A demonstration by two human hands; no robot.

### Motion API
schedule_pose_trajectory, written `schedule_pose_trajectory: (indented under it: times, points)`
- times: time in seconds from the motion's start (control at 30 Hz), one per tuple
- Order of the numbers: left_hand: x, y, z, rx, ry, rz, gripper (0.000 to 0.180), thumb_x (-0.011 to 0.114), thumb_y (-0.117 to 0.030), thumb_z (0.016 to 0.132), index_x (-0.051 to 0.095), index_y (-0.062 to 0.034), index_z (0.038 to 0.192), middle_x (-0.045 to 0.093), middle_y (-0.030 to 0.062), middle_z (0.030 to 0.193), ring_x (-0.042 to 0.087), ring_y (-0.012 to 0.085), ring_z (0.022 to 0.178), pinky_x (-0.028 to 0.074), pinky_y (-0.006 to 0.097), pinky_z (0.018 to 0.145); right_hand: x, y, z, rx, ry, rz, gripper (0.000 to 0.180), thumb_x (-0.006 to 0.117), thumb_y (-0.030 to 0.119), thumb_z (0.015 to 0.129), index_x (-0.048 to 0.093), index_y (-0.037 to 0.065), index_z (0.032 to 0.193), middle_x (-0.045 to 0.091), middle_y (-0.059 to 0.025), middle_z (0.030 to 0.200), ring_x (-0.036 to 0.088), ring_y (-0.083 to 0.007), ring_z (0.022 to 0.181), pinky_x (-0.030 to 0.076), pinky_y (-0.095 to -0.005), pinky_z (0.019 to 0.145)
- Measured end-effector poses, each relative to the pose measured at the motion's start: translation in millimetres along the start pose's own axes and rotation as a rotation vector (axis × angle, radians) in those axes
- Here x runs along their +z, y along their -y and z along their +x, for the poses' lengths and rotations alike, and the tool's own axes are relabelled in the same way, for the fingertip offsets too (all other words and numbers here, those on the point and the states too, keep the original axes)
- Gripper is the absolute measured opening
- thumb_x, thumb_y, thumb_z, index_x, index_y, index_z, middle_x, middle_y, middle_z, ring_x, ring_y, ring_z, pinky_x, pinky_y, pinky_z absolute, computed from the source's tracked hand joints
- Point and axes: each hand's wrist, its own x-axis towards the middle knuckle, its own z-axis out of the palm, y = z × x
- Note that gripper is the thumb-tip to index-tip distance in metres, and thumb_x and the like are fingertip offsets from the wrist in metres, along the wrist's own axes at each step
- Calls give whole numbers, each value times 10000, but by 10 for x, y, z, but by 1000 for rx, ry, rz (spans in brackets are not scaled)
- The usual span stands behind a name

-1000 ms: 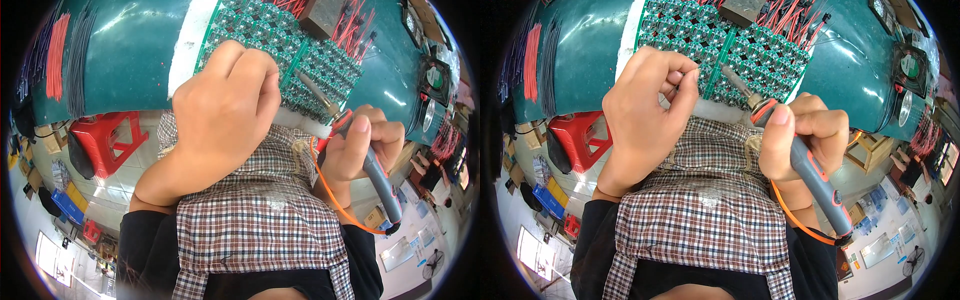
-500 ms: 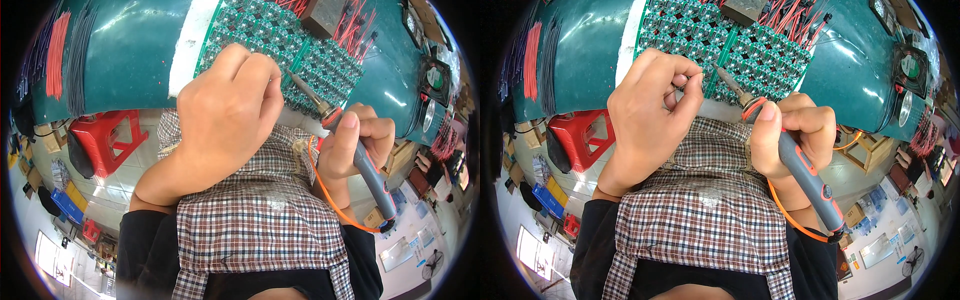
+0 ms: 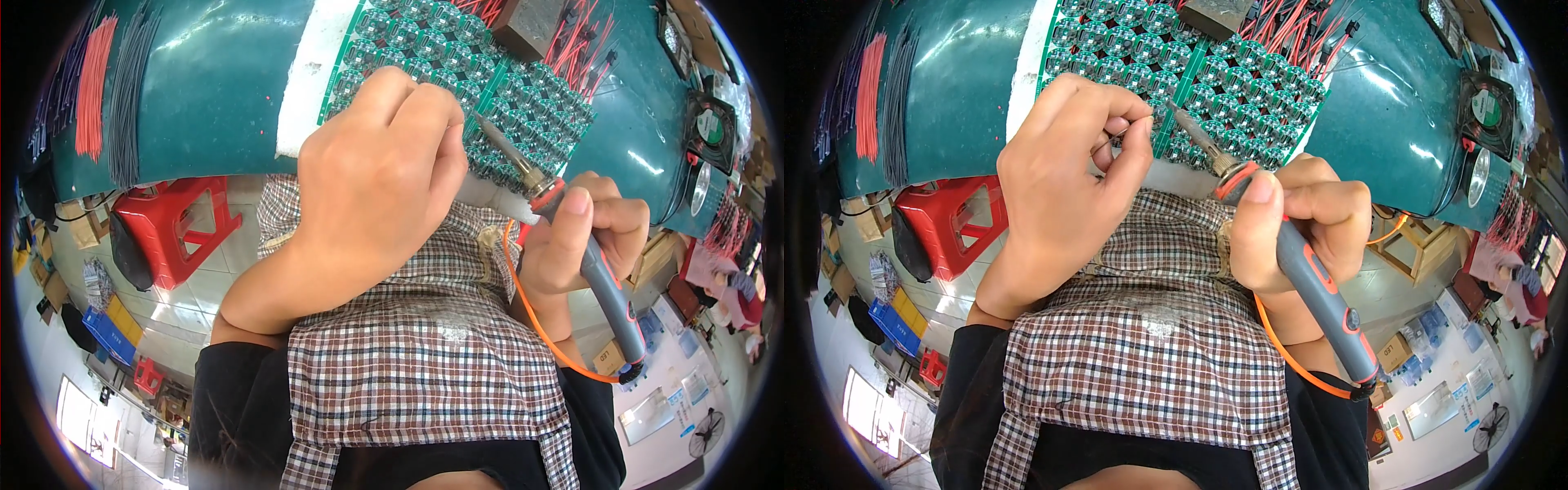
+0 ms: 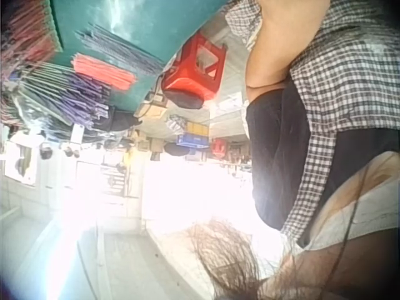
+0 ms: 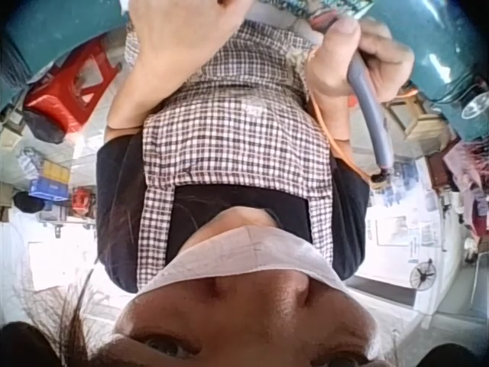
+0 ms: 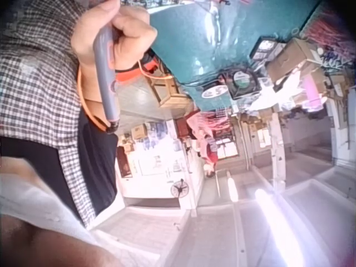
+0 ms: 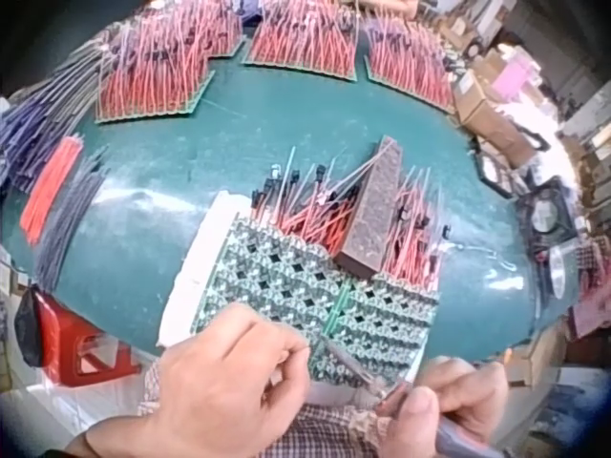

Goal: The person solders red wires and black wires onto multiple printed circuit boards using a soldering iron.

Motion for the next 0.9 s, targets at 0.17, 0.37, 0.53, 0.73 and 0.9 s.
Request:
schedule_pose_trajectory:
  times: [0.17, 0.37, 0.53, 0.73, 0.9]
  points:
    - [23, 10, -6, 14, -10, -7, 133, 754, -18, 807, 682, -91, 892, 615, 15, 828, 563, 74, 557, 455, 227, 511, 134, 53, 32, 34, -171, 3, 257, 622, -12, 880, 402, 81, 783, 446, 1, 593, 334, -64, 543, 270, -262, 529]
    - [49, 5, 1, 1, 1, 23, 120, 749, -29, 813, 677, -94, 885, 616, 9, 814, 581, 80, 559, 460, 232, 518, 121, 20, 40, 21, -133, -9, 263, 626, -21, 874, 403, 81, 778, 455, -1, 609, 340, -63, 544, 266, -259, 527]
    - [46, -10, 8, -1, 7, 25, 119, 751, -33, 814, 677, -95, 883, 621, 8, 818, 582, 81, 563, 462, 234, 522, 132, 22, 44, 21, -150, 0, 265, 629, -24, 870, 405, 84, 776, 460, 1, 621, 341, -65, 541, 264, -259, 527]
    - [100, 13, 8, 8, -17, -33, 136, 728, -65, 790, 605, -90, 842, 544, 62, 786, 614, 260, 612, 483, 367, 511, 142, 25, 45, 25, -147, 9, 263, 624, -23, 873, 404, 84, 777, 453, 2, 617, 347, -66, 538, 268, -259, 523]
    - [25, -25, -4, -26, 9, -14, 109, 741, -29, 829, 675, -80, 900, 623, 15, 835, 617, 96, 606, 474, 232, 526, 150, 57, 19, 48, -201, 20, 254, 613, 9, 889, 396, 82, 778, 447, -3, 611, 353, -73, 547, 267, -262, 523]
